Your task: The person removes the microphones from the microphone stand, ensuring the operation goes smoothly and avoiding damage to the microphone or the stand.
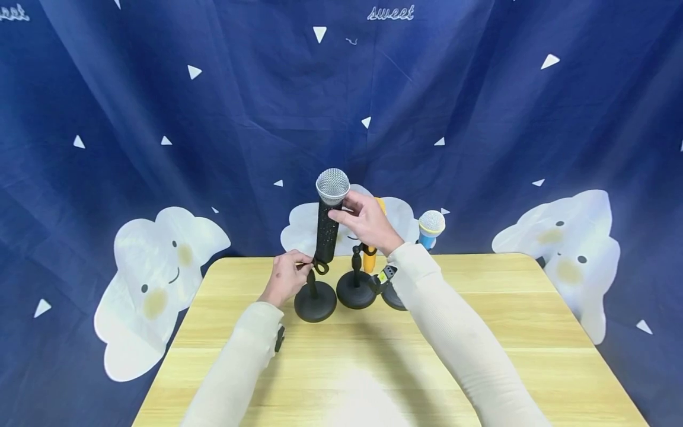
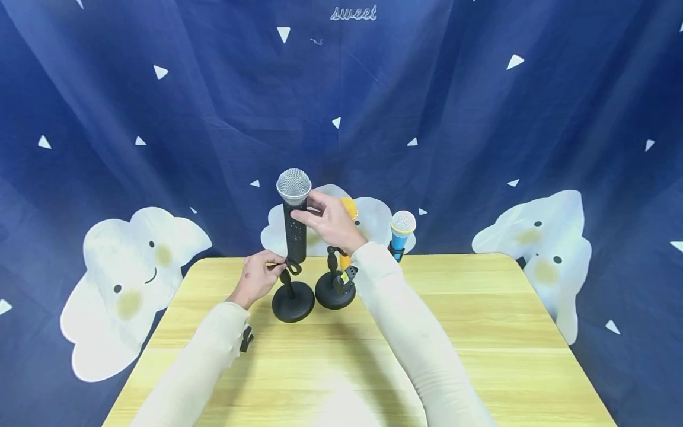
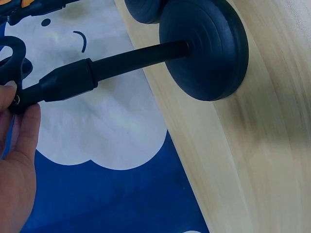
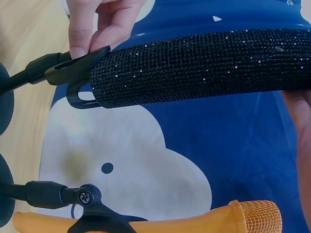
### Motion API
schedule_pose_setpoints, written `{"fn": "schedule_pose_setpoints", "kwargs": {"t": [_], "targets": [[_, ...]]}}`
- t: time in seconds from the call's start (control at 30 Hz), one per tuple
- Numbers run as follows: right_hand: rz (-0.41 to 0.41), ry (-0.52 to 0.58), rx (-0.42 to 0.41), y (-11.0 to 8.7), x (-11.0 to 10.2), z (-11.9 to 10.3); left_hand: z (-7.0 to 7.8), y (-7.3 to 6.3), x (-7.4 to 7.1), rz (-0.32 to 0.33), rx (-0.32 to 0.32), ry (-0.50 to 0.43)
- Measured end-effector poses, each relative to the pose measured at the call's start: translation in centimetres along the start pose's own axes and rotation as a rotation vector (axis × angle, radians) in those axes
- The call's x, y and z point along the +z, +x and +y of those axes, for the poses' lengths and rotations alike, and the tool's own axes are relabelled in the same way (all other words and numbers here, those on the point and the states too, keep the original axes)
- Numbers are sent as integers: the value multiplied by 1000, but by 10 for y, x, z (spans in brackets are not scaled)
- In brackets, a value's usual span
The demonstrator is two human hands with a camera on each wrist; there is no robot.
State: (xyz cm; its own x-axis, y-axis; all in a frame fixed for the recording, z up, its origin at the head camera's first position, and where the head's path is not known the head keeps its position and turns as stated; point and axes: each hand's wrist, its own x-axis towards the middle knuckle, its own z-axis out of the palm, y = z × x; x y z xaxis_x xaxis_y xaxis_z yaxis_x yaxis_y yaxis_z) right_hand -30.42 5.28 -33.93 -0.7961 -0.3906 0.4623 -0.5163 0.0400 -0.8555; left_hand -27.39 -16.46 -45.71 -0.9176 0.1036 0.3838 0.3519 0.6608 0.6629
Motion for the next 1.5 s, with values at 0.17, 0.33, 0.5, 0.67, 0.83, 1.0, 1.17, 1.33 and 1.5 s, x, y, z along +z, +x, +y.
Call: {"fn": "schedule_pose_setpoints", "kwargs": {"t": [0.17, 0.33, 0.5, 0.67, 0.83, 1.0, 1.17, 1.33, 1.5], "targets": [[-6, -6, -5, 0, -1, 0, 0, 0, 0, -7, -13, -4], [-12, -10, -20, 0, -2, 0, 0, 0, 1, -7, -13, 0], [9, -28, -42, -1, -6, 0, 2, -1, 3, 2, 4, -5], [30, -56, -67, 2, -12, -7, 2, 2, 3, 5, 3, 0], [14, -74, -67, 3, -10, -9, 1, 2, 1, 32, 28, 8], [24, -104, -62, 1, -9, -7, -2, 0, 4, 40, 36, -37], [27, -80, -57, 0, -10, -8, -7, -3, 5, 44, 32, -168], [35, -83, -32, -4, -11, -6, -11, -6, 6, 33, 0, -272], [31, -68, -17, -10, -10, -4, -13, -6, 6, 24, -34, -247]]}}
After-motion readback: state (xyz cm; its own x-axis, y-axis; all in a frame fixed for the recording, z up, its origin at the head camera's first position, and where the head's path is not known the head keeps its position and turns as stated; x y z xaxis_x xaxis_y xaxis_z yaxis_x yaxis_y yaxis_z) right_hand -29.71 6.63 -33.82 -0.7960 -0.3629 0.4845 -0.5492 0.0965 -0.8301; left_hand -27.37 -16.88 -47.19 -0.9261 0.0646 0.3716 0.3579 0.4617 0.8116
